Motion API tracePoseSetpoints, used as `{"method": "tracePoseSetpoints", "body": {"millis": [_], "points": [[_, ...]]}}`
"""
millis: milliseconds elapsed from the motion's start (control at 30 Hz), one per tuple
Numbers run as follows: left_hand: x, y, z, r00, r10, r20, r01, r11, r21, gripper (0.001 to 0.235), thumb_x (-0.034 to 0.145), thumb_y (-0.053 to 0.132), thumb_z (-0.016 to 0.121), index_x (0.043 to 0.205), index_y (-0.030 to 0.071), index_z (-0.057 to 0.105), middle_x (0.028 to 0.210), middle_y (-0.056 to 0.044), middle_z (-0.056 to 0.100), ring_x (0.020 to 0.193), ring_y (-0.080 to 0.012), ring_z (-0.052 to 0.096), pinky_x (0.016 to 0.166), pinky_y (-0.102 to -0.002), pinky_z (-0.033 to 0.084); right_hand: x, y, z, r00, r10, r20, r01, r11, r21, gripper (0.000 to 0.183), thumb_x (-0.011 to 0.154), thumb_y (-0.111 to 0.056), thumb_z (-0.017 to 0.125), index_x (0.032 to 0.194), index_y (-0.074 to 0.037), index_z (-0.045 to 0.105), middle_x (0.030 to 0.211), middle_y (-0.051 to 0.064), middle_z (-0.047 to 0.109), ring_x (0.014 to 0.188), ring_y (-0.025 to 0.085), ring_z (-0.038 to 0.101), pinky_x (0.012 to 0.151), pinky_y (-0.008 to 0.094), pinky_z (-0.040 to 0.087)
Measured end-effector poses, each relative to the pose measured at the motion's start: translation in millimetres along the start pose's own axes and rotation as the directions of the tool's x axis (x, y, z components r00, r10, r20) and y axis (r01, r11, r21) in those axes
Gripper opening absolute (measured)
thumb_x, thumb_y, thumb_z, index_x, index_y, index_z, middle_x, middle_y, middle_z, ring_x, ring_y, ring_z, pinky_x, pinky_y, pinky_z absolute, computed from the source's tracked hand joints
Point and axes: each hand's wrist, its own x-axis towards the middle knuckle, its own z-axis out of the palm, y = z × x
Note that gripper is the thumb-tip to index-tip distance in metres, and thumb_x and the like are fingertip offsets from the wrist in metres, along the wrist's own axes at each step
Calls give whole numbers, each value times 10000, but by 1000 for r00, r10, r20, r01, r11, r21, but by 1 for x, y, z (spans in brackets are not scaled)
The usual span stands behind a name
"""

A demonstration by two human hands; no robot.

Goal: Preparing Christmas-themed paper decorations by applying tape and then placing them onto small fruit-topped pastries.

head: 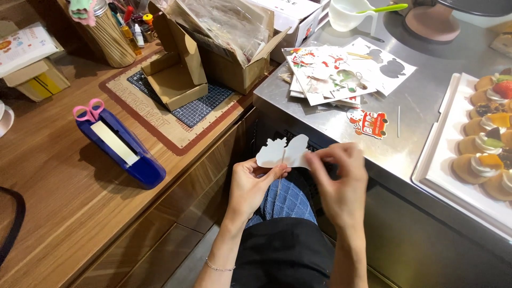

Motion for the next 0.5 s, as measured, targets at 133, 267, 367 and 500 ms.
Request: {"method": "tracePoseSetpoints", "body": {"millis": [133, 267, 367, 500], "points": [[-9, 25, 5, 1000, 7, -20, -6, 997, 76, 170, 938, 43, 963, 1053, -71, 913, 890, -152, 916, 860, -109, 791, 819, -317, 720, -3, -22, 10, 996, 38, 83, -42, 998, 51, 198, 953, -349, 1011, 974, -183, 905, 1008, 26, 596, 1003, 204, 638, 910, 349, 550], [-16, 36, 10, 999, 39, -22, -36, 991, 126, 154, 944, 37, 942, 1066, -55, 923, 892, -155, 921, 925, -94, 760, 819, -320, 724, -3, -25, 15, 998, 11, 61, -14, 998, 55, 182, 959, -311, 1011, 985, -167, 903, 969, 7, 559, 955, 178, 576, 889, 351, 523], [-18, 38, 13, 997, 75, -28, -70, 985, 156, 133, 957, 40, 923, 1055, -49, 921, 897, -155, 922, 942, -97, 765, 808, -304, 720, -3, -34, 15, 999, 7, 33, -10, 997, 81, 181, 981, -284, 994, 978, -145, 879, 969, 23, 573, 961, 189, 596, 908, 363, 530], [-22, 41, 14, 990, 137, -42, -126, 971, 201, 81, 971, 28, 897, 1014, -32, 931, 886, -150, 920, 932, -120, 812, 785, -304, 728, -4, -39, 17, 1000, -4, 12, 3, 997, 71, 195, 985, -269, 988, 948, -137, 849, 978, 35, 598, 977, 211, 615, 937, 381, 546]]}}
